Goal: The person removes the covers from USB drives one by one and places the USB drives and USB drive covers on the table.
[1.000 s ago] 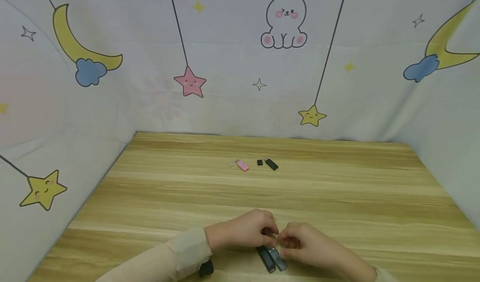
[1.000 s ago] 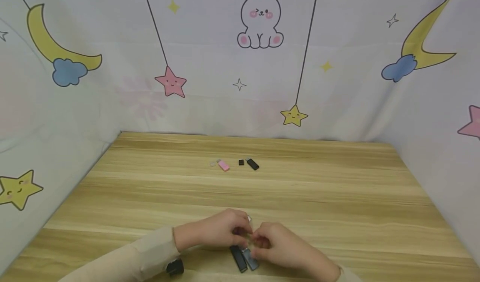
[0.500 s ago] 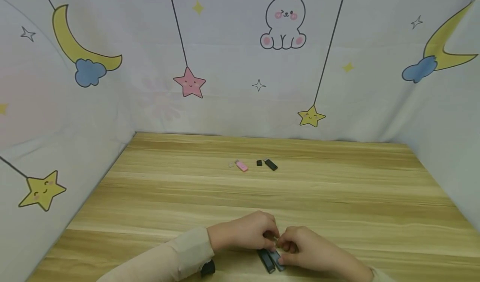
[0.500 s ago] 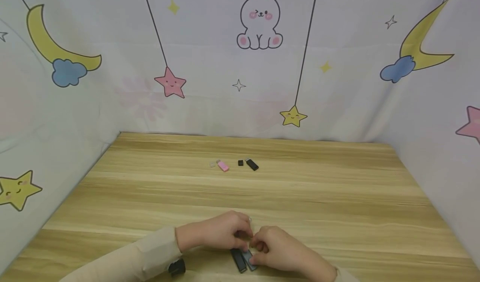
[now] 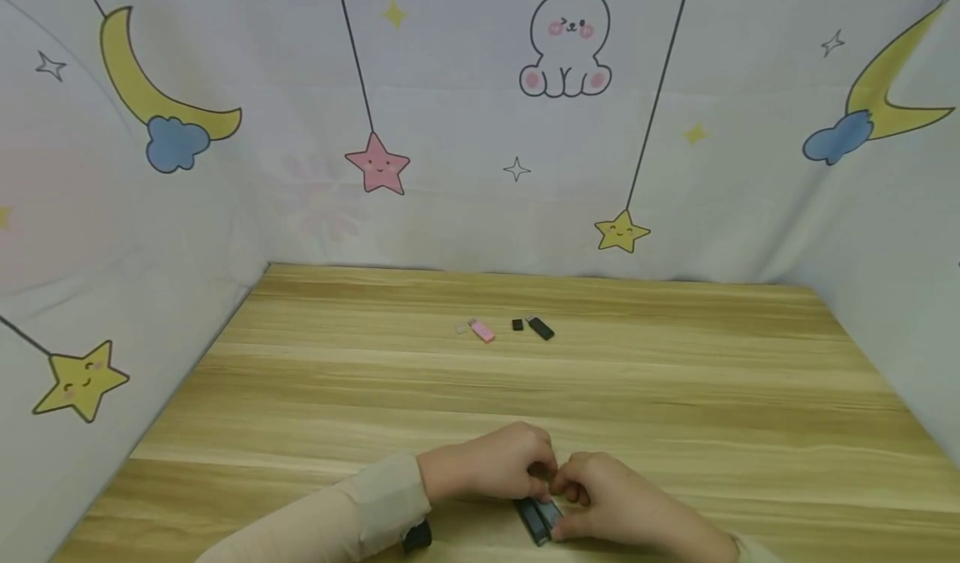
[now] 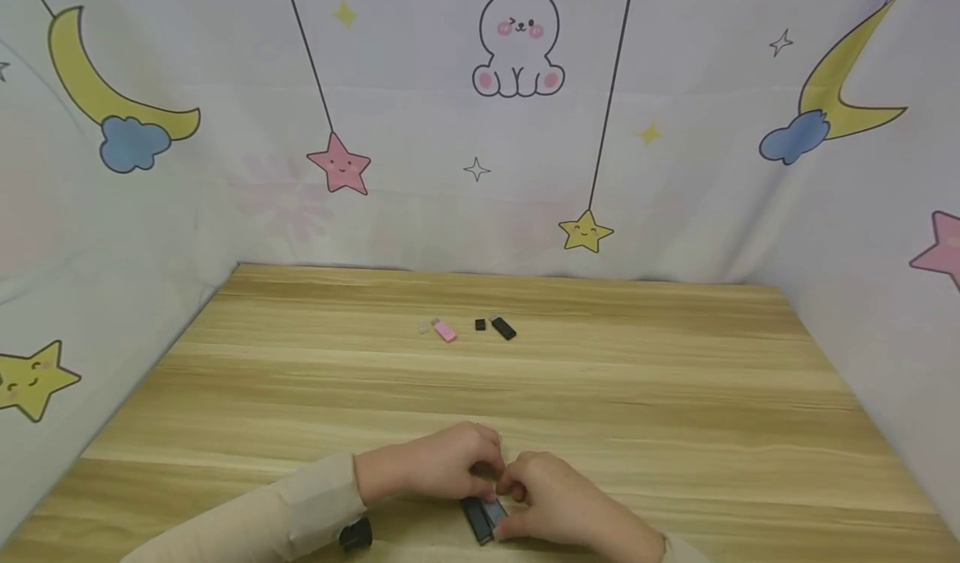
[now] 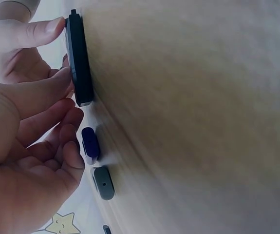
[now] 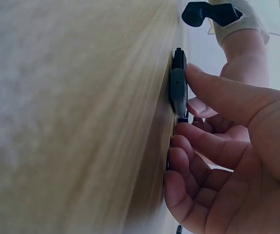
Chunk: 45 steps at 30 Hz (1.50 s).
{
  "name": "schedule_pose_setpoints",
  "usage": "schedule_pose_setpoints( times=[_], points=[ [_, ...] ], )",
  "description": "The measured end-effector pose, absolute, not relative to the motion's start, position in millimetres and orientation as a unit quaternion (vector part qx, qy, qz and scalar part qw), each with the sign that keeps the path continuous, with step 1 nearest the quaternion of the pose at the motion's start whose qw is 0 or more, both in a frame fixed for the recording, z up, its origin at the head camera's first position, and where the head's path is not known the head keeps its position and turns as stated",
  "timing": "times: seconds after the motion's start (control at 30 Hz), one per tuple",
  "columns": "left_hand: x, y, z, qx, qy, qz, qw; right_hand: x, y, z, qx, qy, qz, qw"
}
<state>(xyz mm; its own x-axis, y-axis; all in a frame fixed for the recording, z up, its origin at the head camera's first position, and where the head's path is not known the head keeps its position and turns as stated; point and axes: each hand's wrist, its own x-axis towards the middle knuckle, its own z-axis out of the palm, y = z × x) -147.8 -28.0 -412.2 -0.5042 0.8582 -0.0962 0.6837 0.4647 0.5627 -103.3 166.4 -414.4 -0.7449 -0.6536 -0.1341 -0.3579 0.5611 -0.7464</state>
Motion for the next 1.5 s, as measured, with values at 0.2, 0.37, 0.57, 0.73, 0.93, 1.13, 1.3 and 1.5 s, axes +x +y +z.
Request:
schedule_pose_setpoints(
  times=[0.2,0.37,0.57,0.73,0.93,1.13,1.3,1.5],
  points=[
    [-147.6,-26.8,-412.7,0.465,0.835,0.234,0.178,-103.0,166.8,-416.1,-0.300,0.864,-0.356,0.191],
    [-147.6,-26.0,-414.3,0.471,0.839,0.221,0.161,-102.7,167.9,-417.1,-0.305,0.860,-0.364,0.186],
    [-147.9,-25.3,-412.6,0.467,0.842,0.212,0.167,-103.8,168.0,-414.8,-0.305,0.859,-0.364,0.190],
    [-147.8,-25.2,-411.1,0.466,0.843,0.208,0.170,-104.4,167.5,-413.4,-0.303,0.861,-0.360,0.191],
    [-146.7,-24.9,-409.2,0.462,0.845,0.207,0.174,-105.4,167.9,-414.4,-0.297,0.862,-0.361,0.195],
    [-146.2,-24.1,-407.9,0.459,0.846,0.201,0.183,-105.9,168.5,-414.2,-0.290,0.861,-0.364,0.205],
    [-147.2,-23.6,-407.6,0.466,0.841,0.195,0.195,-105.6,168.9,-413.8,-0.287,0.859,-0.369,0.209],
    [-147.4,-23.2,-406.8,0.469,0.838,0.194,0.201,-105.9,169.0,-413.8,-0.283,0.860,-0.371,0.207]
  ],
)
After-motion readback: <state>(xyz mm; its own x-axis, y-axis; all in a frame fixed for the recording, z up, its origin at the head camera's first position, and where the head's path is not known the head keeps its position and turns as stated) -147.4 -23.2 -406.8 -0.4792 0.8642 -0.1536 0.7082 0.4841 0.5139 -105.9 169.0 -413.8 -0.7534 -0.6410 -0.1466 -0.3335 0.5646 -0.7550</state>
